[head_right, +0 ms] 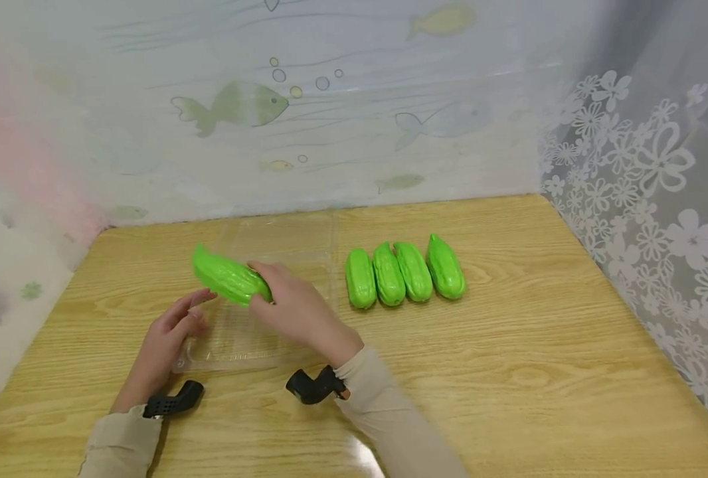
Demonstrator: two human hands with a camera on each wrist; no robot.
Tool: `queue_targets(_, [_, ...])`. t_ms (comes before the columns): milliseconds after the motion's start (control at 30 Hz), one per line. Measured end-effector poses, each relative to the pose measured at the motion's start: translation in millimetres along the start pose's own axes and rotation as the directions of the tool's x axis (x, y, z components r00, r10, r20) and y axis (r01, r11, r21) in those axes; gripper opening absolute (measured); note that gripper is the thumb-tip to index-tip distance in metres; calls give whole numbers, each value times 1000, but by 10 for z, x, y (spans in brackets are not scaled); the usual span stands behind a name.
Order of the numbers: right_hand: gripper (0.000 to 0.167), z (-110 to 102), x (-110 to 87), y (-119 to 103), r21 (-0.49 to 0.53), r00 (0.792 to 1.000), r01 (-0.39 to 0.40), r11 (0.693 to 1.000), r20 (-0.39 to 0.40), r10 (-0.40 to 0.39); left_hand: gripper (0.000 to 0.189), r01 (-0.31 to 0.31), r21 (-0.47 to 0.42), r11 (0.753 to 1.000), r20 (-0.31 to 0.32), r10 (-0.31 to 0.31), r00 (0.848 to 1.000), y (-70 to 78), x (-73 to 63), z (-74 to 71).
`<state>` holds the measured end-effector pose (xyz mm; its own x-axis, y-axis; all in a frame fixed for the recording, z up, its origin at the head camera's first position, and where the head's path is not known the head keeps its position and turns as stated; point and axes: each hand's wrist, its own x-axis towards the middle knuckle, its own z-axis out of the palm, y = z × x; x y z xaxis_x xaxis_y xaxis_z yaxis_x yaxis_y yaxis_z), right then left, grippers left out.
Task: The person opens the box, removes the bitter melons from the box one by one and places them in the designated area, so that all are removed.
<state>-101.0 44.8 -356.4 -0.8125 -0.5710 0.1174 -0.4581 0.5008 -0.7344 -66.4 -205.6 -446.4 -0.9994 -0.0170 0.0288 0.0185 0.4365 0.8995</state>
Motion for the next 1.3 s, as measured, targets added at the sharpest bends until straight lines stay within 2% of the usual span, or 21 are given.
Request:
queue_targets(133, [48, -96, -4, 29, 3, 999, -22, 1000, -28, 22, 38, -14, -11, 1000, 9, 15, 1000, 79, -24, -8])
queue_targets(367, [44, -263, -53, 155, 87, 994, -49, 995, -96, 57, 39, -54, -7, 999, 13, 54, 998, 243, -76, -8])
queue_targets(533, [42, -348, -121, 259, 86, 988, -77, 993, -125, 88, 39, -69, -5, 998, 13, 69, 998, 242, -90, -4])
queue_targets(800, [40, -469, -256, 479, 78, 978, -125, 989, -160, 136, 39, -52, -24, 998, 13, 52, 999, 194, -114, 21])
queue_targets(900, [37, -523, -298, 577, 151, 975, -138, 979, -151, 161, 40, -40, -17, 999, 14, 40, 999, 198, -115, 16])
queue_targets(1067, [35, -614, -326, 747, 316, 972, -135, 939, -142, 188, 39, -34, -8, 999, 13, 34, 999, 207, -116, 7])
queue_targets(1300, [37, -800, -405, 914, 384, 952, -148, 911, -193, 236, 40, -45, -30, 999, 15, 45, 999, 194, -111, 28])
